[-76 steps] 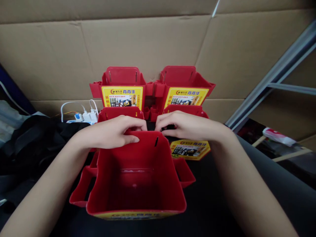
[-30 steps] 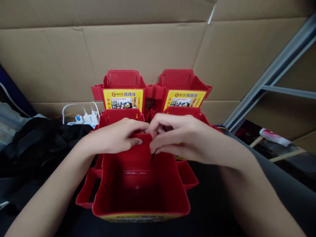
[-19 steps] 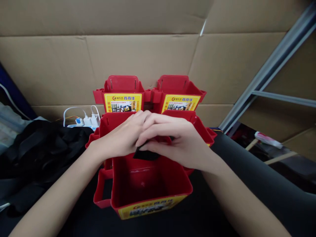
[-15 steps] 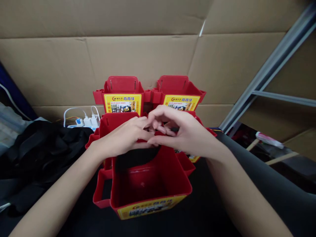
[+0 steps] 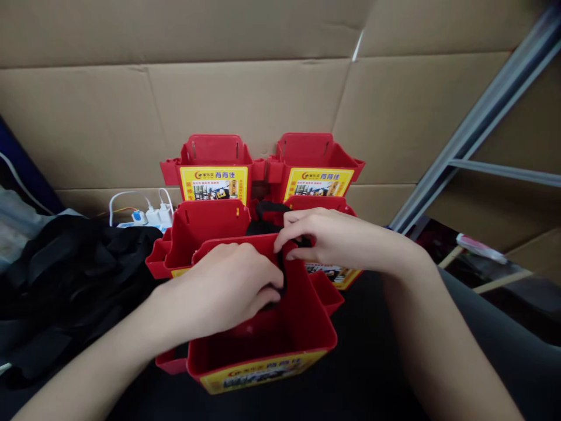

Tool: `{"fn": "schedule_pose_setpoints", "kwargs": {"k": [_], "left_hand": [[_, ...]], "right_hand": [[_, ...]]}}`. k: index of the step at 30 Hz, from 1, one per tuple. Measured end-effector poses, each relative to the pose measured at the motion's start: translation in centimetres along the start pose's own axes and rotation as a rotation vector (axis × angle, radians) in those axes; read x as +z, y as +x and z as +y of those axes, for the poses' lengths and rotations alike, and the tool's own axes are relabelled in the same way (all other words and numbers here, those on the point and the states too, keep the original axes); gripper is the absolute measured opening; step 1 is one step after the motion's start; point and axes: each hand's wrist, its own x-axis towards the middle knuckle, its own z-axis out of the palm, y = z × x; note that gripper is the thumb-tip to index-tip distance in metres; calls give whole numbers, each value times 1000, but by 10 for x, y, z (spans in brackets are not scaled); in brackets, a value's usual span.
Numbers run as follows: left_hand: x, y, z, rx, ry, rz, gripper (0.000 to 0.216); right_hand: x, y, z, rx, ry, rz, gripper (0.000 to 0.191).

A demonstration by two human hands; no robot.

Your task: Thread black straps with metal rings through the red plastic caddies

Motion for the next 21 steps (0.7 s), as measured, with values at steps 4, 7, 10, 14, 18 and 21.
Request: {"fn": "schedule_pose_setpoints", "kwargs": {"k": [4,7,10,14,18,21], "left_hand": [[-29,-24,-2,354,-360,-349,16],[-44,-33,-6,107,-311,-248,23],[-34,-24,-7,-213,-281,92,44],[0,2,-4,-333,-183,186,52],[8,10,-8,-143,-121,91,27],[-12,-4,-14,186,-266,-162,17]], "right_hand": [[2,1,2,-8,1,1,14],[2,2,0,-24,-10,17,15],[3,4,-5,-14,-49,18,15],[5,6,-10,-25,-93,50,17],[6,6,-9,-16,-84,46,17],[5,5,-6,8,-72,26,17]]}}
